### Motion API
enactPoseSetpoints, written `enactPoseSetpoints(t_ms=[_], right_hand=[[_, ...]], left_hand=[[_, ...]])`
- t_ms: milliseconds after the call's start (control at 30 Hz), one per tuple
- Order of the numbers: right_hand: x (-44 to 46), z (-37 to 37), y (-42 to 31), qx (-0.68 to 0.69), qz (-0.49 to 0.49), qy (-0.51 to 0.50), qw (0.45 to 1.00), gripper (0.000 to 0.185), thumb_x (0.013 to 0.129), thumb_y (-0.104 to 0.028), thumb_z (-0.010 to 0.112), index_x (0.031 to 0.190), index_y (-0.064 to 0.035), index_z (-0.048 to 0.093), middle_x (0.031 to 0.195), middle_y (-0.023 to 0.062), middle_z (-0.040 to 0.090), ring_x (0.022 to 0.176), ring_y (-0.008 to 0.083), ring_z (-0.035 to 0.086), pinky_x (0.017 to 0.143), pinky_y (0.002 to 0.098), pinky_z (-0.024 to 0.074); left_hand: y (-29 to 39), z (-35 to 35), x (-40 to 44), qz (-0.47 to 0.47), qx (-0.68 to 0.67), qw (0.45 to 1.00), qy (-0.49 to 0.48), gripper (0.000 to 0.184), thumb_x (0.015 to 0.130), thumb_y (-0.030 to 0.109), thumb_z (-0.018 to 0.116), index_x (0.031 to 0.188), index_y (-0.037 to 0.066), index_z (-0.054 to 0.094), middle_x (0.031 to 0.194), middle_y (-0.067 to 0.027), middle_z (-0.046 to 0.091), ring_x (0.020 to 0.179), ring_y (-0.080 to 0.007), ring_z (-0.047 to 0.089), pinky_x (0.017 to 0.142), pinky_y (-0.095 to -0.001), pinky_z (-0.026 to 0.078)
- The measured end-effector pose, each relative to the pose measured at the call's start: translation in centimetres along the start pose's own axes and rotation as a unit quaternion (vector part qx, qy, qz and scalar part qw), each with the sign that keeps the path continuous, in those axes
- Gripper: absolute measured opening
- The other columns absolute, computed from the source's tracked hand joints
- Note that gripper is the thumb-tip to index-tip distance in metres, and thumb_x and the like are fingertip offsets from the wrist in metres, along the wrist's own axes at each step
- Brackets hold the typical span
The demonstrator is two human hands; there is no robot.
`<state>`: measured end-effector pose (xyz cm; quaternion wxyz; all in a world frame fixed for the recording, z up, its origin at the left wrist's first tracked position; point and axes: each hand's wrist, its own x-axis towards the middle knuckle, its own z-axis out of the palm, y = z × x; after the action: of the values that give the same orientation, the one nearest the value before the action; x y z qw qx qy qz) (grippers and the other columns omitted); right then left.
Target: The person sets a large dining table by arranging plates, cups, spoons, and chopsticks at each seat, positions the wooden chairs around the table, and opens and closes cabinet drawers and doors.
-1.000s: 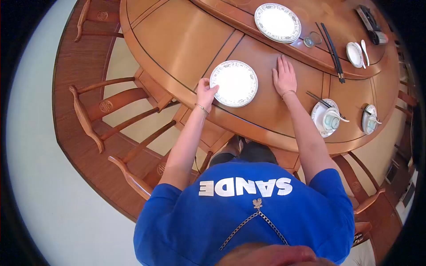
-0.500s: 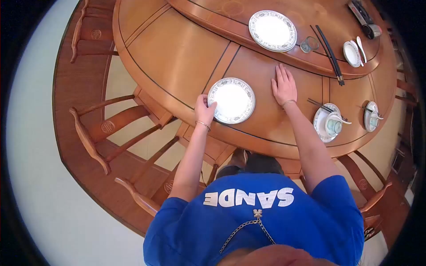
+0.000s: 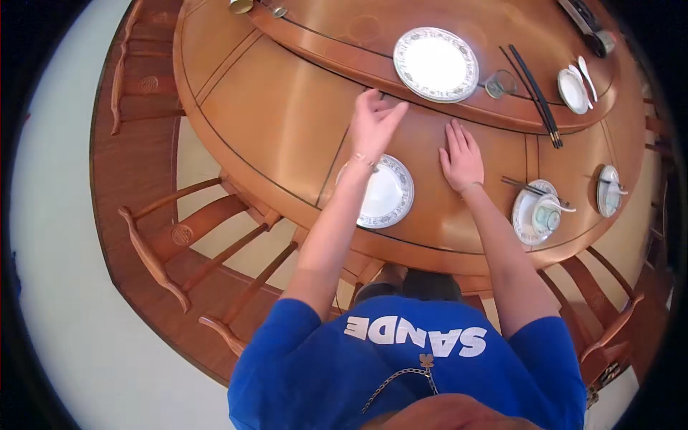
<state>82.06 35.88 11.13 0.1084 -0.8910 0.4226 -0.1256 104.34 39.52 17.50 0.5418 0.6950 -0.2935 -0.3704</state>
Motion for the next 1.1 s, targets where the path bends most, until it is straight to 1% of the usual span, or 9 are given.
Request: enactPoseSetpoints(t_ms=[100, 233, 333, 433, 567, 733, 867, 1000, 1100], right_hand=[[0.1, -0.1, -0.2, -0.016, 0.013, -0.019, 1.0, 0.054, 0.088, -0.027, 0.053, 0.137, -0.0066, 0.04, 0.145, 0.0087, 0.037, 0.128, 0.0282, 0.038, 0.105, 0.0405, 0.0339], [0.3, 0.0, -0.1, -0.019, 0.02, -0.021, 0.999, 0.055, 0.088, -0.027, 0.053, 0.137, -0.0067, 0.039, 0.145, 0.0093, 0.037, 0.128, 0.0287, 0.038, 0.105, 0.0408, 0.034], [0.4, 0.0, 0.0, -0.007, 0.017, -0.019, 1.0, 0.055, 0.088, -0.026, 0.053, 0.138, -0.0065, 0.039, 0.145, 0.0095, 0.037, 0.127, 0.0297, 0.039, 0.105, 0.041, 0.0337], [0.4, 0.2, -0.3, -0.028, 0.014, -0.026, 0.999, 0.055, 0.088, -0.025, 0.053, 0.138, -0.0065, 0.039, 0.145, 0.0096, 0.037, 0.127, 0.0307, 0.039, 0.105, 0.0412, 0.0335], [0.6, 0.1, -0.9, -0.019, -0.009, -0.001, 1.0, 0.055, 0.088, -0.023, 0.053, 0.138, -0.0063, 0.039, 0.144, 0.0097, 0.039, 0.125, 0.0315, 0.041, 0.105, 0.0412, 0.0335], [0.3, 0.5, -1.0, -0.024, -0.026, 0.005, 0.999, 0.054, 0.088, -0.023, 0.053, 0.138, -0.0071, 0.039, 0.144, 0.0099, 0.039, 0.125, 0.0309, 0.041, 0.105, 0.0406, 0.0337], [0.0, 0.8, -0.9, -0.036, -0.026, 0.002, 0.999, 0.052, 0.09, -0.025, 0.052, 0.137, -0.0069, 0.04, 0.144, 0.0099, 0.039, 0.125, 0.0309, 0.04, 0.106, 0.0406, 0.0333], [0.1, 0.6, -1.1, -0.037, -0.034, 0.004, 0.999, 0.052, 0.09, -0.025, 0.051, 0.138, -0.0076, 0.039, 0.144, 0.0097, 0.039, 0.126, 0.031, 0.04, 0.106, 0.0408, 0.0329], [-0.2, 0.8, -1.4, -0.044, -0.029, 0.003, 0.999, 0.052, 0.091, -0.025, 0.051, 0.138, -0.0077, 0.039, 0.144, 0.0095, 0.039, 0.126, 0.0311, 0.04, 0.106, 0.0407, 0.0329]], left_hand=[[-1.9, 4.2, 5.7, 0.023, 0.033, 0.999, -0.004, 0.066, 0.077, 0.015, 0.075, 0.123, -0.011, 0.037, 0.099, -0.0199, 0.06, 0.076, -0.0213, 0.066, 0.061, -0.0283, 0.056], [0.0, 6.3, 7.3, -0.054, -0.05, 0.997, -0.017, 0.056, 0.077, 0.006, 0.072, 0.118, -0.013, 0.038, 0.097, -0.0198, 0.06, 0.08, -0.0223, 0.066, 0.058, -0.0313, 0.06], [-0.3, 6.8, 8.3, -0.122, -0.118, 0.985, 0.008, 0.041, 0.074, -0.002, 0.068, 0.107, -0.015, 0.048, 0.091, -0.0198, 0.062, 0.078, -0.0248, 0.067, 0.056, -0.0329, 0.061], [-1.0, 7.4, 8.2, -0.011, -0.104, 0.994, 0.044, 0.013, 0.066, -0.013, 0.058, 0.079, -0.015, 0.061, 0.081, -0.0211, 0.065, 0.068, -0.0273, 0.068, 0.053, -0.0347, 0.061], [0.0, 6.8, 7.3, -0.055, -0.168, 0.983, 0.041, 0.02, 0.071, -0.012, 0.057, 0.089, -0.013, 0.05, 0.087, -0.0204, 0.062, 0.072, -0.0286, 0.068, 0.051, -0.0366, 0.06], [0.2, 3.2, 5.4, -0.112, -0.261, 0.959, 0.007, 0.034, 0.075, -0.009, 0.058, 0.098, -0.005, 0.034, 0.098, -0.0188, 0.053, 0.078, -0.0306, 0.067, 0.058, -0.0428, 0.061], [1.0, -3.8, 2.2, -0.107, -0.346, 0.932, 0.029, 0.027, 0.079, -0.005, 0.057, 0.102, -0.009, 0.044, 0.1, -0.0214, 0.06, 0.086, -0.0303, 0.066, 0.069, -0.042, 0.06], [-2.2, -12.4, 1.1, -0.072, -0.327, 0.932, 0.136, 0.026, 0.081, -0.004, 0.056, 0.102, -0.01, 0.043, 0.101, -0.0218, 0.058, 0.091, -0.0317, 0.064, 0.076, -0.044, 0.058], [-2.1, -18.7, 0.0, -0.097, -0.27, 0.922, 0.259, 0.024, 0.081, -0.007, 0.054, 0.102, -0.012, 0.043, 0.103, -0.0225, 0.055, 0.091, -0.0333, 0.063, 0.078, -0.0457, 0.057]])
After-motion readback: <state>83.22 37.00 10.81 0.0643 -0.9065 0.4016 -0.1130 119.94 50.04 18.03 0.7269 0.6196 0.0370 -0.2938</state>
